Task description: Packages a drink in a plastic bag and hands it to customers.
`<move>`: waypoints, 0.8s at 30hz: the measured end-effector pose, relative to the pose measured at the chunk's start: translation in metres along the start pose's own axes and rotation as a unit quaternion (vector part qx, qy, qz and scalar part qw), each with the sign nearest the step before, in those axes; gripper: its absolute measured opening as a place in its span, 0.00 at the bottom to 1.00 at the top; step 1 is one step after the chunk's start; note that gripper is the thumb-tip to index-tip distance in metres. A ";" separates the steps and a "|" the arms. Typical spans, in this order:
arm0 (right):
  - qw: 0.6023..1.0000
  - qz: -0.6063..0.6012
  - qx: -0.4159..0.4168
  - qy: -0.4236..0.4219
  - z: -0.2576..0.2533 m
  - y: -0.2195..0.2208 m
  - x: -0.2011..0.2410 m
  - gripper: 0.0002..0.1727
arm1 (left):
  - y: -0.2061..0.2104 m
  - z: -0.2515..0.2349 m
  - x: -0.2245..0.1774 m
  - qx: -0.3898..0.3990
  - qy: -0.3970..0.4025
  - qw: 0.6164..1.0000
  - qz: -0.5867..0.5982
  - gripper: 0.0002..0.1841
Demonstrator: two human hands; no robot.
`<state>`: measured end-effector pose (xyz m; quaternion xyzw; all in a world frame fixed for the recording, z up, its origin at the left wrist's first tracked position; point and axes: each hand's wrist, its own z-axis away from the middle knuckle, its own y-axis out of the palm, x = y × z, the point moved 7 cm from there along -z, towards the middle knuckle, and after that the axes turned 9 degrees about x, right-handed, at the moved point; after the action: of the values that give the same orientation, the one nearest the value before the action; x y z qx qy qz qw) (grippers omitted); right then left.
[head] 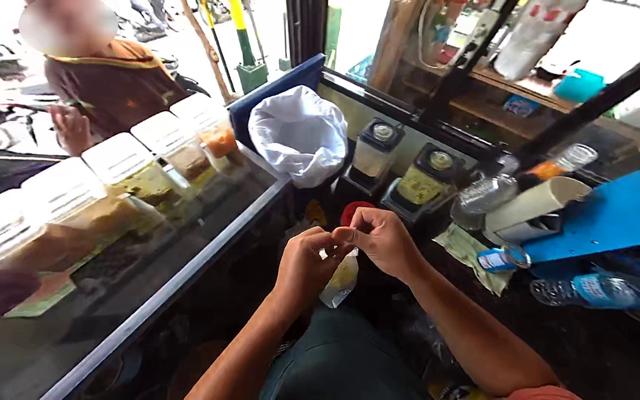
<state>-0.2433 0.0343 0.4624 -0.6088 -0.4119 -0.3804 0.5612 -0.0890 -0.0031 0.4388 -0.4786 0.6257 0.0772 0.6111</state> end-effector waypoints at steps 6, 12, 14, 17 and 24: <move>0.968 -0.164 0.186 -0.033 -0.075 0.097 0.035 0.19 | -0.110 0.033 0.021 -0.070 0.015 0.997 -0.003 0.08; 0.967 -0.127 0.204 -0.086 -0.143 0.157 0.055 0.09 | -0.187 0.055 0.054 -0.183 -0.045 0.974 -0.128 0.09; 0.953 -0.151 0.250 -0.079 -0.169 0.175 0.055 0.10 | -0.207 0.060 0.064 -0.208 -0.067 0.967 -0.131 0.09; 0.911 -0.218 0.341 -0.082 -0.204 0.200 0.047 0.10 | -0.238 0.067 0.082 -0.249 -0.099 0.963 -0.027 0.08; 0.816 -0.259 0.492 -0.157 -0.264 0.248 0.064 0.10 | -0.272 0.064 0.104 -0.312 -0.122 0.937 0.098 0.09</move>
<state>0.0102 -0.2319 0.4512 -0.1744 -0.7690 -0.1576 0.5944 0.1649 -0.1558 0.4686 -0.5683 0.5346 0.3862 0.4920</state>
